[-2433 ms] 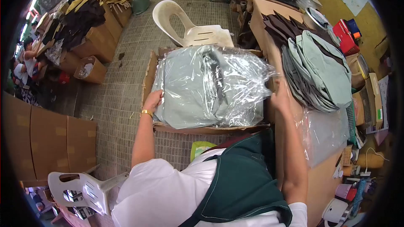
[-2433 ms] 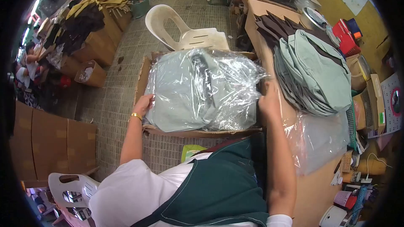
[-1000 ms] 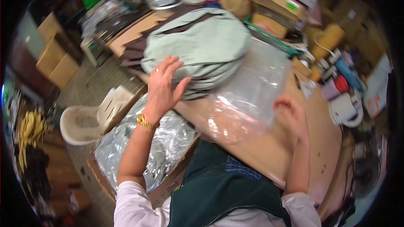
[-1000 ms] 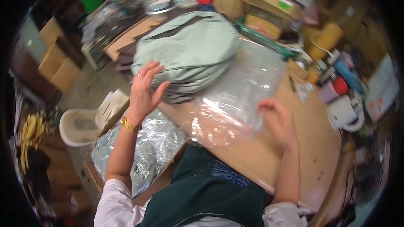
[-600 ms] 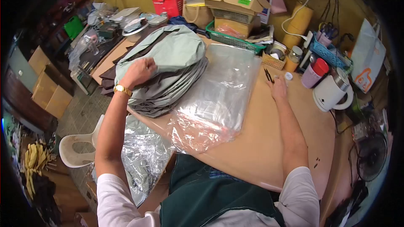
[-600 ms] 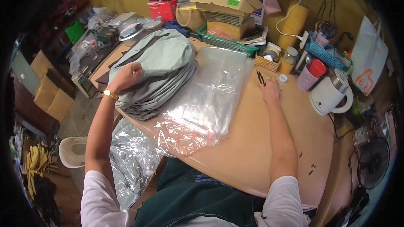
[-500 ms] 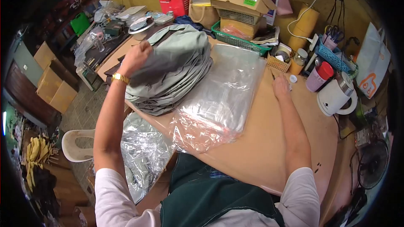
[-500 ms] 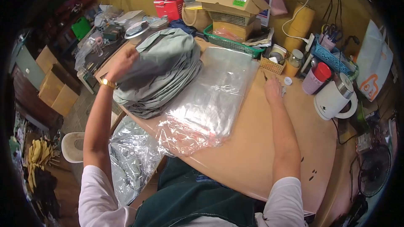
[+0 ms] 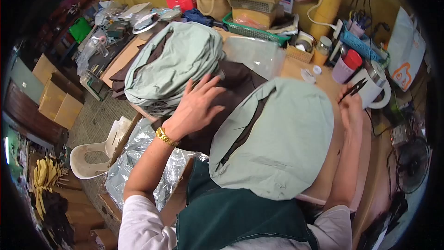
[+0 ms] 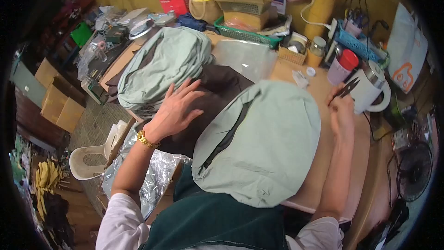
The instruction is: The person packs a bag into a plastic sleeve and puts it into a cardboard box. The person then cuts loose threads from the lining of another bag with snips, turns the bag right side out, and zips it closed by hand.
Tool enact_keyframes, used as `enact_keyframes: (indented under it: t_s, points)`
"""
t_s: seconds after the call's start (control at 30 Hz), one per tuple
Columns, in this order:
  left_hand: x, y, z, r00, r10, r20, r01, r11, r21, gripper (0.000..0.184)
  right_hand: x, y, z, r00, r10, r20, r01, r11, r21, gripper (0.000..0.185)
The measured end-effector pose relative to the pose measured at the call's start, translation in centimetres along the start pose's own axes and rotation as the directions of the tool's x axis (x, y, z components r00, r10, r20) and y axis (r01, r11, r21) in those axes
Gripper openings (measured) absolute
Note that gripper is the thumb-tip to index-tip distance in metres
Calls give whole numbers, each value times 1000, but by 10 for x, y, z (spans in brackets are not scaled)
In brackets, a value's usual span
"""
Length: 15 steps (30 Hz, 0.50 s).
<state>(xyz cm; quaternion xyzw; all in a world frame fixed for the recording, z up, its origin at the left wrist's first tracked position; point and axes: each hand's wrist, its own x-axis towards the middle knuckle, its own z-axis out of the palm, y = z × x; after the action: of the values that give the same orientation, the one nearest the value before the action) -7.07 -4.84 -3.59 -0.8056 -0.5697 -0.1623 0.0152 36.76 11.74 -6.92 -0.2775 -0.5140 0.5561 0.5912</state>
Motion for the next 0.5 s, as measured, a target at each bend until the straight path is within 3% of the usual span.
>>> enact_keyframes:
  t_s: [0.03,0.07,0.13,0.2,0.23,0.27,0.3,0.37,0.43,0.5]
  points:
    - [-13,-15,23,994,-96,53,96,995,-3,47,-35,3,13,994,93,-58,-97,993,-71,21]
    - [-27,-23,43,992,-99,77,97,995,40,51,-70,7,32,977,179,-119,-194,971,-137,13]
    - [-48,-21,65,972,-157,175,144,986,87,61,-121,10,72,896,443,-26,-347,663,-663,7]
    - [-61,-10,79,961,-215,176,192,972,135,68,-141,24,79,743,651,155,-129,367,-921,17]
    - [-64,2,79,960,-228,161,200,964,176,71,-141,40,61,742,655,146,-140,364,-921,17]
    - [-65,18,74,970,-182,163,154,973,175,73,-134,60,32,828,452,332,132,417,-899,18]
    - [-62,36,69,977,-138,162,110,979,173,75,-125,69,15,826,228,515,404,399,-823,19]
    - [-59,65,70,976,-4,220,-26,991,131,76,-85,47,20,832,506,227,44,347,-937,20]
    - [-56,88,83,976,87,201,-92,996,13,76,-66,31,56,902,378,209,46,396,-917,21]
    - [-50,107,91,966,156,206,-148,987,-57,77,-72,31,103,914,388,118,-76,449,-890,26]
